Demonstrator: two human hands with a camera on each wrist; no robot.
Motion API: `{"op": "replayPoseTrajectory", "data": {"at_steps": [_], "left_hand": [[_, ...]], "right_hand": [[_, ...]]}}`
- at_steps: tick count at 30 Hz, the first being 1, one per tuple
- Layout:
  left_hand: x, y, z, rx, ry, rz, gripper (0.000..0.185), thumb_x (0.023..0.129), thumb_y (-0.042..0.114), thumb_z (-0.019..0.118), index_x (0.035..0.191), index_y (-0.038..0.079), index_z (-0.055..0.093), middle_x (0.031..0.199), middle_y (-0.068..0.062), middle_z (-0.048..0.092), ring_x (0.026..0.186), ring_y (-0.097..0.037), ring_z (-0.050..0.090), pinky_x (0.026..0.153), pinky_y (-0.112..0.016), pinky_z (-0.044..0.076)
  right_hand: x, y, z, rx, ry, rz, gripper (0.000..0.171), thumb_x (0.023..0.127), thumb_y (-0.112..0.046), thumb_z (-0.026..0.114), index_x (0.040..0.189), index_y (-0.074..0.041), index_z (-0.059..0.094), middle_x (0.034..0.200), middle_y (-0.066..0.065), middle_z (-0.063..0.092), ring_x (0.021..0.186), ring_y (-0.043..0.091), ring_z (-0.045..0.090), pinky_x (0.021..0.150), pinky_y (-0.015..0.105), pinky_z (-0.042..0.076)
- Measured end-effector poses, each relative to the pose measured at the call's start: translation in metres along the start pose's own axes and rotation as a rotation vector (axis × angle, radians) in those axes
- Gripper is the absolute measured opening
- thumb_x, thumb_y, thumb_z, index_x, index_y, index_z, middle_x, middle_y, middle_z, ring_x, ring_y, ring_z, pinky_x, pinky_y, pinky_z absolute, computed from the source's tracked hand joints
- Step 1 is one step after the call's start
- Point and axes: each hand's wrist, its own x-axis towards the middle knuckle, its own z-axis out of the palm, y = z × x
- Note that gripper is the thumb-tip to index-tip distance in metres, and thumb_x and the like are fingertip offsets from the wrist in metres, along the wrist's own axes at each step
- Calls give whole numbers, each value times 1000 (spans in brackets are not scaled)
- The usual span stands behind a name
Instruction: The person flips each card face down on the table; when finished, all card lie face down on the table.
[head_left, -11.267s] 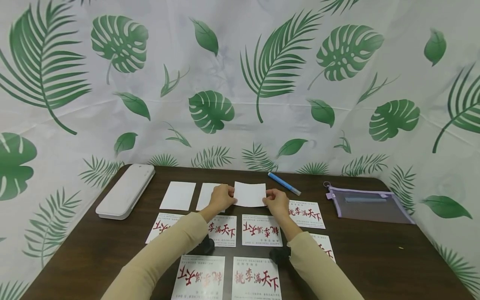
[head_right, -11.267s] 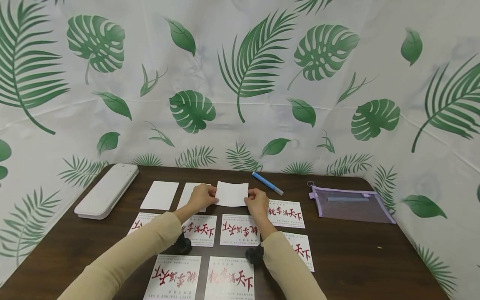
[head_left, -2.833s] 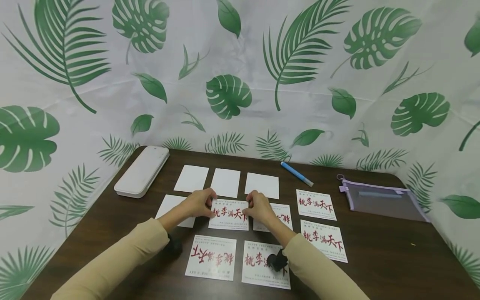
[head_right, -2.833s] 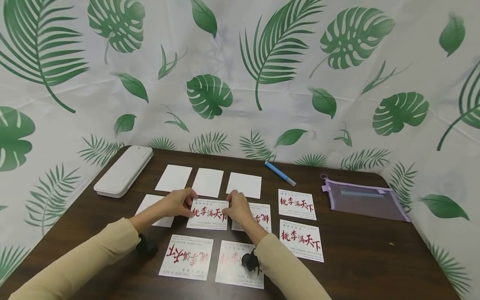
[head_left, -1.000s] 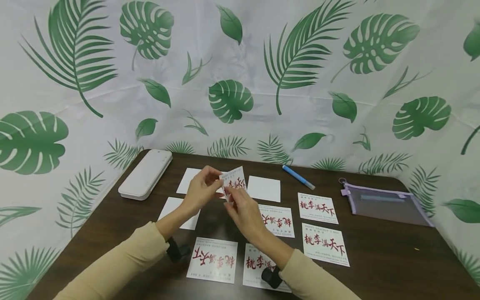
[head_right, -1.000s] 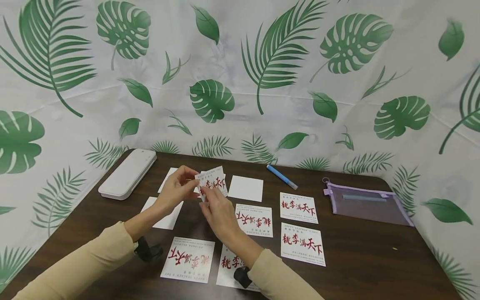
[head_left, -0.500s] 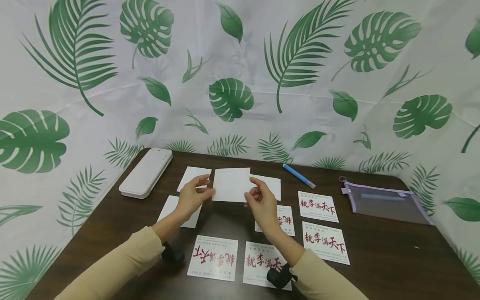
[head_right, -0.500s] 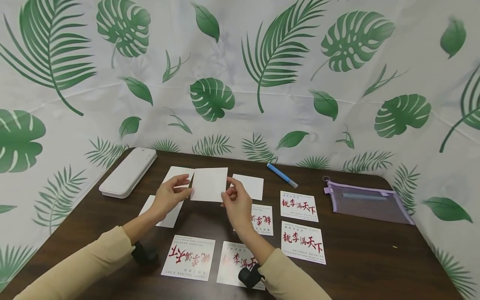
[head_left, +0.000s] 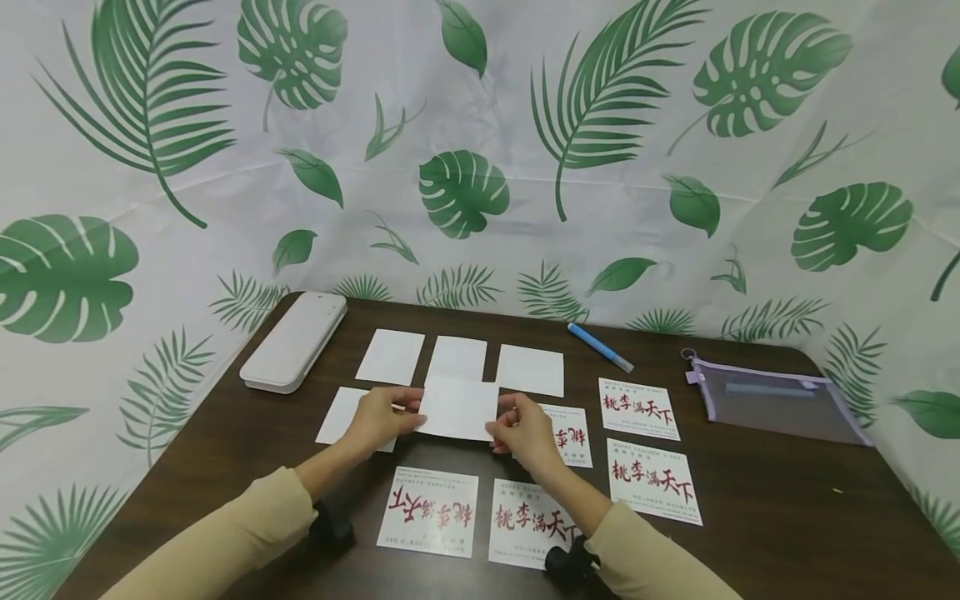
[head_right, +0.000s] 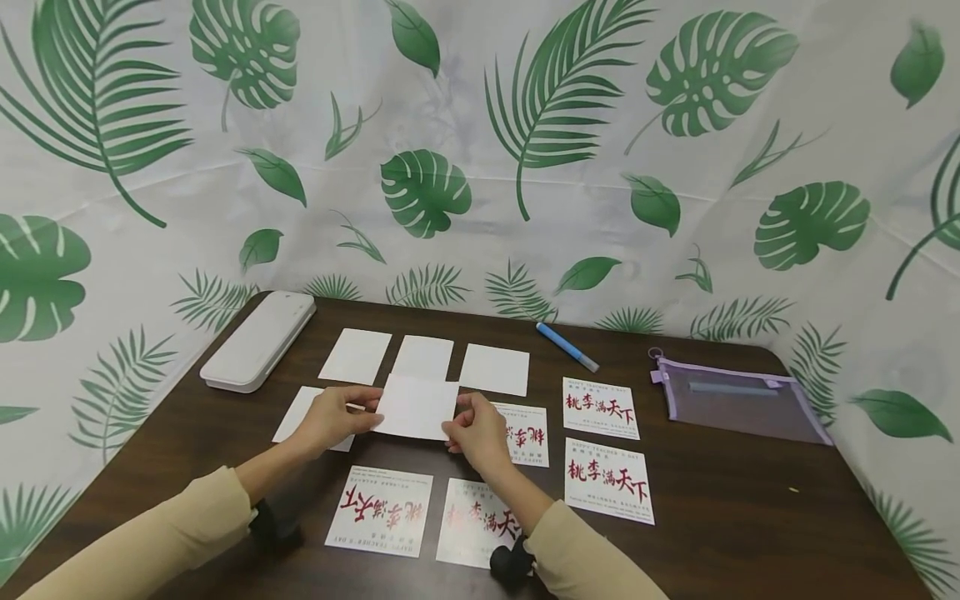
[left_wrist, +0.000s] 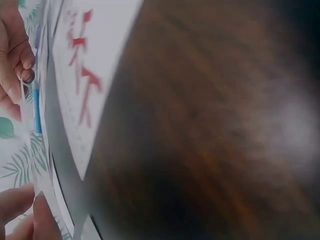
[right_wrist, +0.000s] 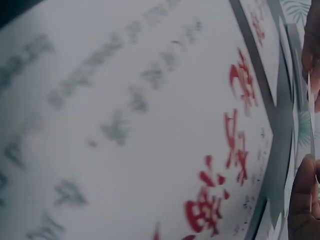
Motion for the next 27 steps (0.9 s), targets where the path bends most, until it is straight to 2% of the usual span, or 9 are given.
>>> {"op": "replayPoseTrajectory", "data": {"at_steps": [7, 14, 18, 27], "left_hand": [[-6, -5, -2, 147, -12, 29, 35, 73, -1, 75, 107, -5, 67, 89, -10, 69, 81, -22, 67, 63, -27, 54], [-8, -6, -4, 201, -24, 28, 33, 72, 1, 76, 105, -4, 68, 85, -7, 68, 78, -19, 67, 59, -25, 51], [-9, -8, -4, 236, -33, 47, 33, 72, 1, 76, 104, -3, 69, 83, -7, 68, 76, -19, 66, 57, -24, 50], [-7, -10, -3, 324, -26, 84, 31, 70, 3, 77, 99, -2, 70, 78, -3, 67, 72, -14, 63, 59, -24, 47]], "right_hand": [[-4, 7, 2, -153, -86, -6, 37, 79, 0, 70, 111, 7, 54, 68, 6, 63, 52, 11, 59, 48, 25, 52], [-5, 9, 4, -333, -74, -59, 34, 78, -9, 73, 106, 2, 58, 69, 0, 63, 55, 8, 53, 48, 21, 40], [-7, 10, 6, -368, -67, -56, 35, 78, -12, 74, 106, 0, 59, 69, -2, 62, 56, 8, 50, 49, 21, 37], [-8, 7, 10, -415, -63, -80, 35, 78, -12, 73, 106, 0, 57, 66, -4, 60, 56, 8, 50, 55, 22, 38]]}}
